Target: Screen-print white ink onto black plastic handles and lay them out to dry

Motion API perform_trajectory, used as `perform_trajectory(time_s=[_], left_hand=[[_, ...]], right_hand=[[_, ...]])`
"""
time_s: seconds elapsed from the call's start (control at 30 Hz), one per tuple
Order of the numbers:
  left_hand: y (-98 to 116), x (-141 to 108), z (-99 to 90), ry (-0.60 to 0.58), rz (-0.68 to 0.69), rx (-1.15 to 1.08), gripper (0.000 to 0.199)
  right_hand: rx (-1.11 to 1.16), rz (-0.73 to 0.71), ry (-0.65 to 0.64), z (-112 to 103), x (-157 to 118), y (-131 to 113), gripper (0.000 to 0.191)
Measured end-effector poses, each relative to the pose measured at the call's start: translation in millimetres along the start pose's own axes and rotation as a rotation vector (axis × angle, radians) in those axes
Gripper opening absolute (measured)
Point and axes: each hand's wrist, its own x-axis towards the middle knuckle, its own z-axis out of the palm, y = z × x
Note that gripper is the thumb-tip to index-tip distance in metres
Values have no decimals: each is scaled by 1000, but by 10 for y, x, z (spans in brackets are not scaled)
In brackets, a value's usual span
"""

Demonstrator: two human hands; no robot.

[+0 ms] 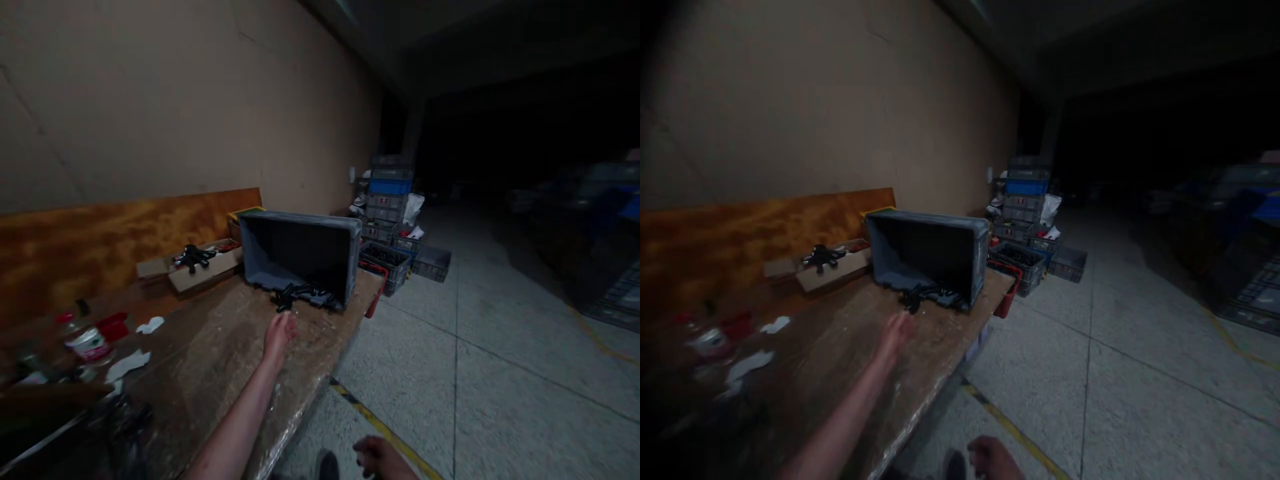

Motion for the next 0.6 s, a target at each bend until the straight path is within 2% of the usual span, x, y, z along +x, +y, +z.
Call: perform_trajectory(time_s=[0.13, 0.23, 0.3, 0.37, 0.47, 0.53, 0.6], left_hand=[[593, 1145, 884, -110, 20, -67, 31], [1001, 1853, 1450, -186, 25, -156, 52], [1205, 2222, 1779, -195, 23, -209, 68], [1325, 2504, 2059, -159, 20, -247, 70], [1356, 2786, 2360, -59, 56, -321, 47], [1322, 2892, 2461, 3, 89, -358, 36], [1289, 2938, 2472, 36, 102, -370, 33]], right_hand=[[165, -30, 40, -368, 745, -694, 60], [198, -53, 102, -690, 1222, -1220, 64], [241, -74, 164, -870, 1485, -1454, 68], [320, -72, 239, -1006, 1710, -1579, 71], [447, -41, 349, -1136, 2007, -1643, 71], [528, -11, 416, -1199, 2189, -1676, 68], [631, 22, 471, -1255, 2359, -1736, 63]])
